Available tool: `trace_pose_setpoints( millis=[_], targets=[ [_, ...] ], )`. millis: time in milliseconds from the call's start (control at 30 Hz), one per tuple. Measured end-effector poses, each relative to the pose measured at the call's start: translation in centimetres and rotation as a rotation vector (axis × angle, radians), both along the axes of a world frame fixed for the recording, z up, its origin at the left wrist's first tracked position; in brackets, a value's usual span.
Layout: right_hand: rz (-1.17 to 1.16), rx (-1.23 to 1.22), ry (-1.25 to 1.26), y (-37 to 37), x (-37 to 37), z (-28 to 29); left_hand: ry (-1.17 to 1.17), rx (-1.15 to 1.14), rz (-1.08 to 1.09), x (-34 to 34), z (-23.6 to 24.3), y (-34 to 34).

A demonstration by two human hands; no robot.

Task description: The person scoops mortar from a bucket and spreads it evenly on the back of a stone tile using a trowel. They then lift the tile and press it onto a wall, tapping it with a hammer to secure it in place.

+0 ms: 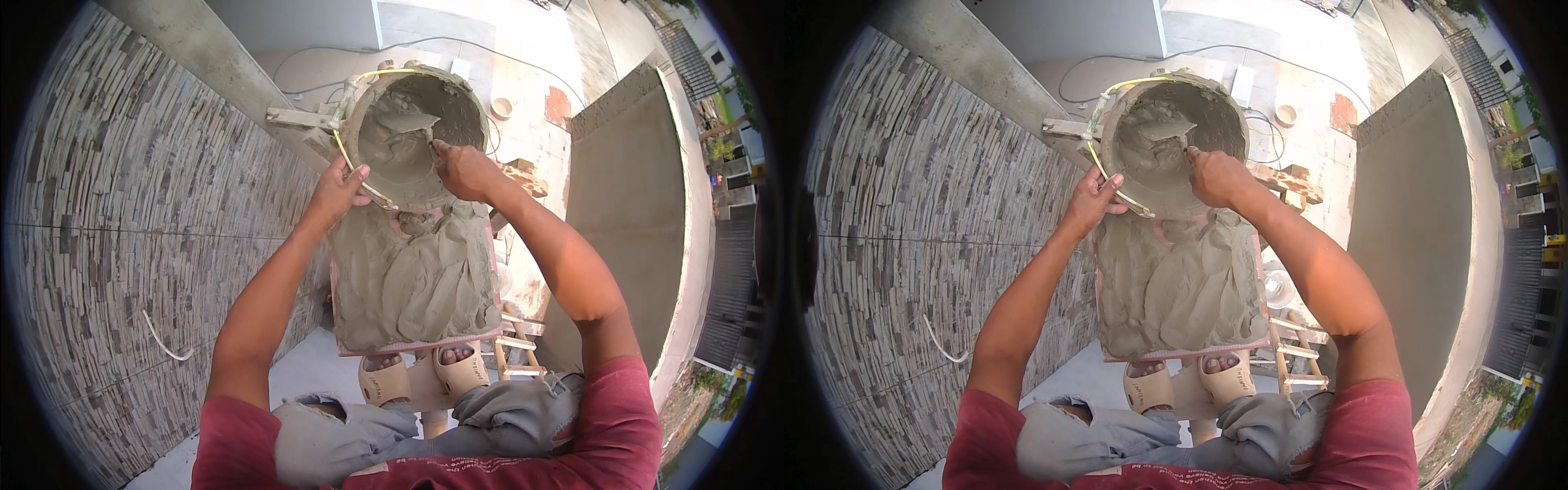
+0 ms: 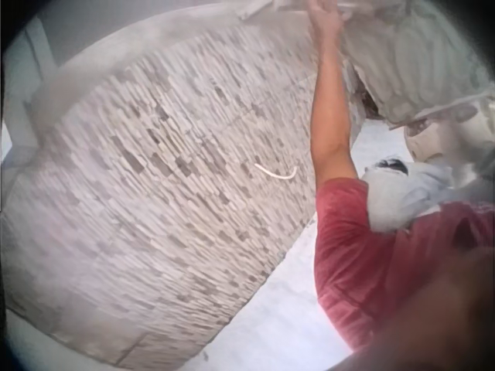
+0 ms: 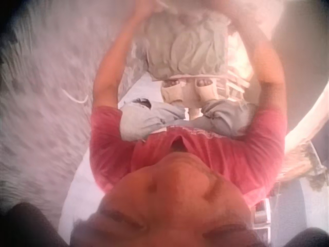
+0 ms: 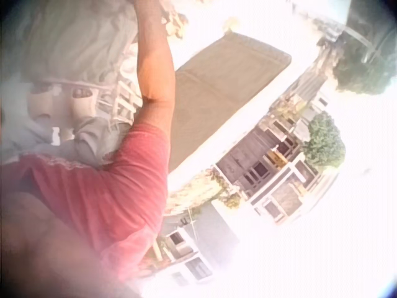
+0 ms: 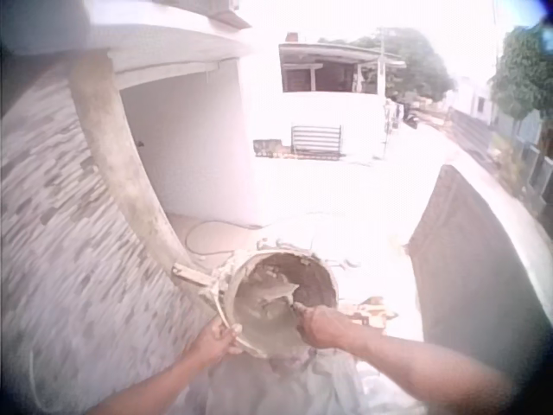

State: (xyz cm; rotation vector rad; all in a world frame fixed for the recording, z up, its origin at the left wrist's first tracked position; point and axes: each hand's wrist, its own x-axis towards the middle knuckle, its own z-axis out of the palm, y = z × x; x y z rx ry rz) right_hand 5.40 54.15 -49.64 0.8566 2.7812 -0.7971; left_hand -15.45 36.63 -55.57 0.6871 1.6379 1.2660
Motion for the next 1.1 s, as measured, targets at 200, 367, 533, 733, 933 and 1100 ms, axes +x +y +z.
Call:
trace_pose_setpoints(
  millis=[200,367,533,733,933,1100],
  targets=[
    [-0.046,0.078,-0.054,-0.9,-3.6,-3.0,0.022,-0.017,-0.135,-0.4,1.2,1.2],
    [0.107,0.266,-0.160,-2.0,-2.2,-4.1,0.100,-0.047,-0.201,0.6,1.5,1.8],
    [0.188,0.257,-0.229,-1.5,-0.3,-5.9,0.092,-0.042,-0.163,-0.1,1.6,2.3],
    [0.077,0.115,-0.214,1.1,0.1,-4.4,0.078,-0.021,-0.116,-0.2,1.6,1.7],
    [-0.020,0.107,-0.188,0.0,0.7,-6.9,0.169,-0.072,-0.214,1.6,1.9,2.7],
    [0.077,0.074,-0.285,1.0,2.3,-7.1,0.200,-0.073,-0.223,1.5,1.5,2.9]
  ],
)
